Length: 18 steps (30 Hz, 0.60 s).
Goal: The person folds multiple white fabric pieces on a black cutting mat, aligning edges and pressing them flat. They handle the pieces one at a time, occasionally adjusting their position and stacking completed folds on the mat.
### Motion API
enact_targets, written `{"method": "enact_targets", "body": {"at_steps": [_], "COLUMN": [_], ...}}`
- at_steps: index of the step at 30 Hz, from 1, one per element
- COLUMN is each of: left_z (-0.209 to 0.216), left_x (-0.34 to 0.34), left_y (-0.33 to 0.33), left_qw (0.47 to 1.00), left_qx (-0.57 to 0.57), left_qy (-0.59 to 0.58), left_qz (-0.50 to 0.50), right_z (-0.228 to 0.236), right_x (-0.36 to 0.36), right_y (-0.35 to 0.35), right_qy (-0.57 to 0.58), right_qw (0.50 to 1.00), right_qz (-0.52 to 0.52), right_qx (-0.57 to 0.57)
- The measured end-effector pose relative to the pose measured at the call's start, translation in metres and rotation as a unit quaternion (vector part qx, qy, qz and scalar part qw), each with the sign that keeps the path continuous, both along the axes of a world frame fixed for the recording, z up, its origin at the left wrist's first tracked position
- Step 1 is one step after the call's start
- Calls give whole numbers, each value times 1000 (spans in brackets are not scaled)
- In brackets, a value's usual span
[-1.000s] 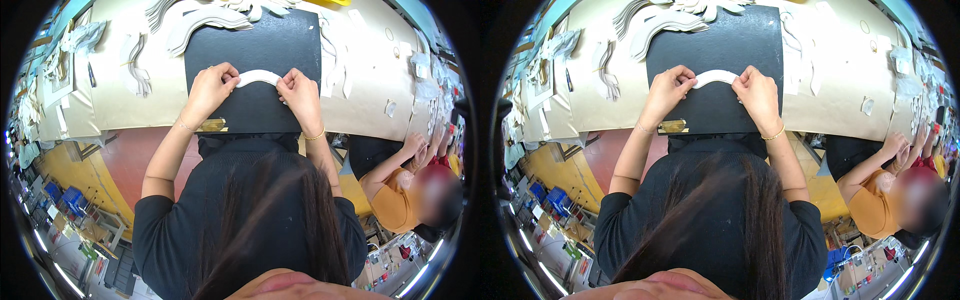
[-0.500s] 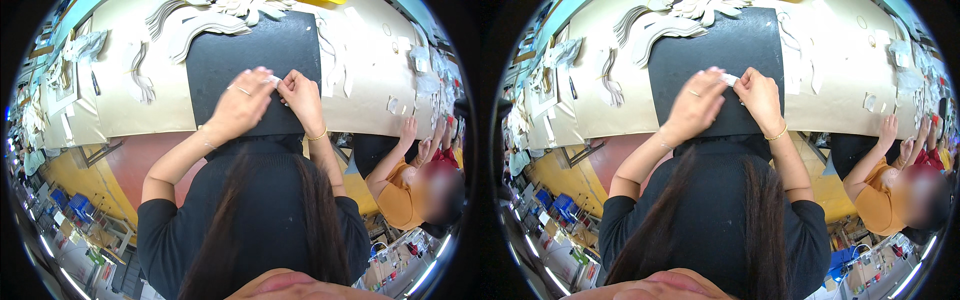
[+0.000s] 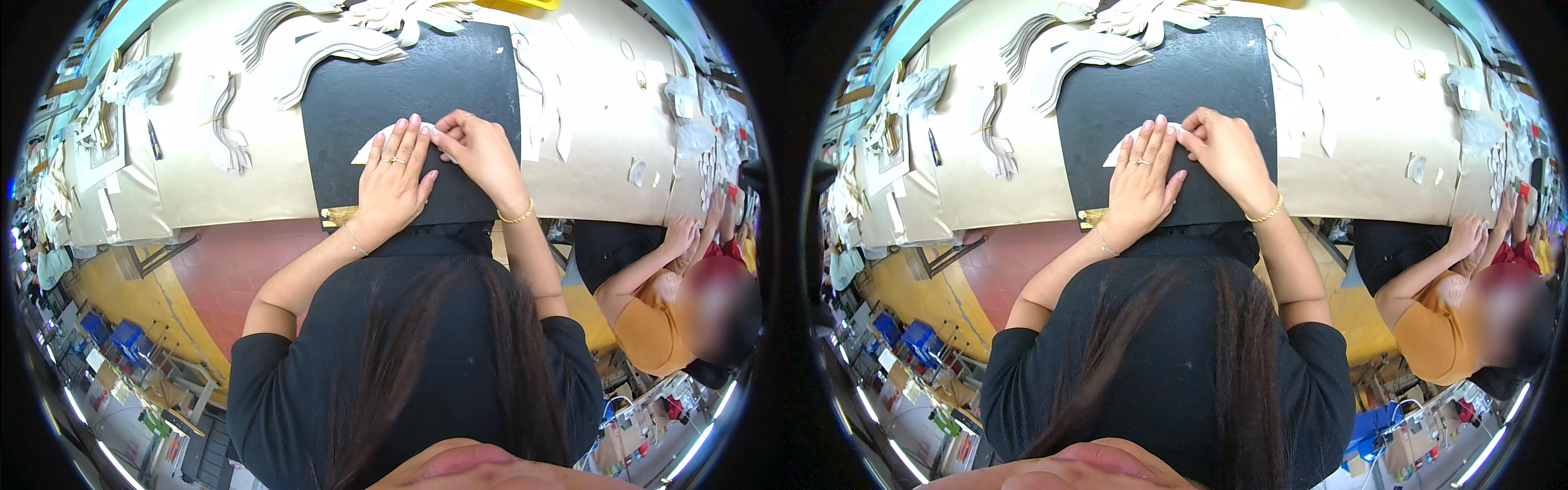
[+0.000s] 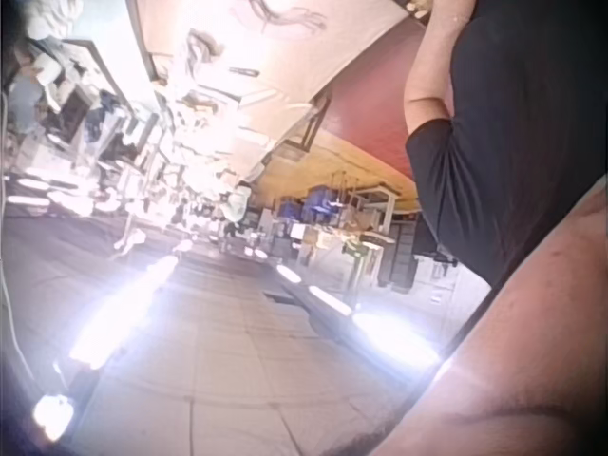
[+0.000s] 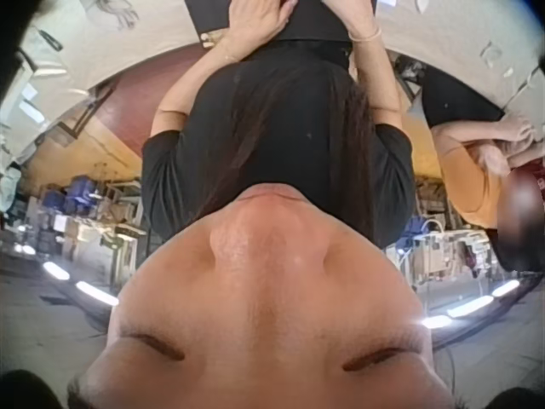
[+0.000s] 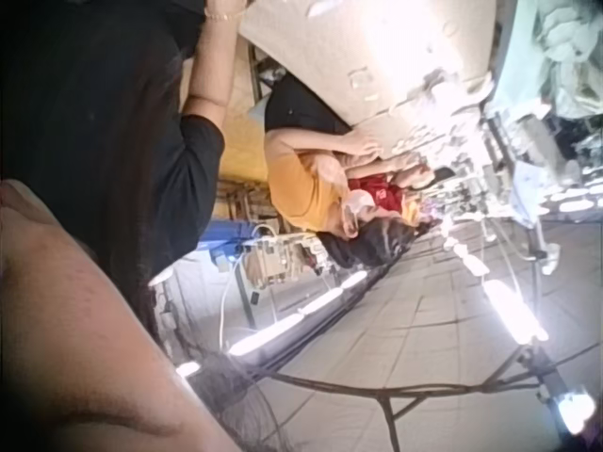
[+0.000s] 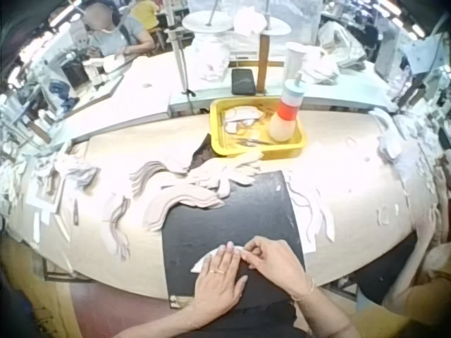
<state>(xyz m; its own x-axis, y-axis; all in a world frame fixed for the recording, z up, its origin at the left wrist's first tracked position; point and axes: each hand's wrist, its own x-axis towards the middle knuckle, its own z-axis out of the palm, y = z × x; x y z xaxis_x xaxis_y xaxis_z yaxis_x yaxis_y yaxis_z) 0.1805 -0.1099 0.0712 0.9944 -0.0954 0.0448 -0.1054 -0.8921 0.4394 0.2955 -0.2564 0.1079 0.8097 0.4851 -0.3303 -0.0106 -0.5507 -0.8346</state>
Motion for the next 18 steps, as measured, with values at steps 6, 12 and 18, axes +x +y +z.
{"method": "enact_targets", "body": {"at_steps": [6,12,18], "left_z": [-1,0,0], "left_x": [1,1,2], "left_y": [-5,-6,-9], "left_qw": [999,999,999], "left_qx": [40,46,52], "left_qy": [-6,1,11], "left_qz": [-1,-8,-6], "right_z": [7,1,2], "right_x": [-14,-20,-20], "right_y": [-34,-34,-33], "right_qy": [96,82,46], "right_qw": [993,991,994], "right_qz": [-72,-104,-84], "right_qx": [-20,-21,-46]}}
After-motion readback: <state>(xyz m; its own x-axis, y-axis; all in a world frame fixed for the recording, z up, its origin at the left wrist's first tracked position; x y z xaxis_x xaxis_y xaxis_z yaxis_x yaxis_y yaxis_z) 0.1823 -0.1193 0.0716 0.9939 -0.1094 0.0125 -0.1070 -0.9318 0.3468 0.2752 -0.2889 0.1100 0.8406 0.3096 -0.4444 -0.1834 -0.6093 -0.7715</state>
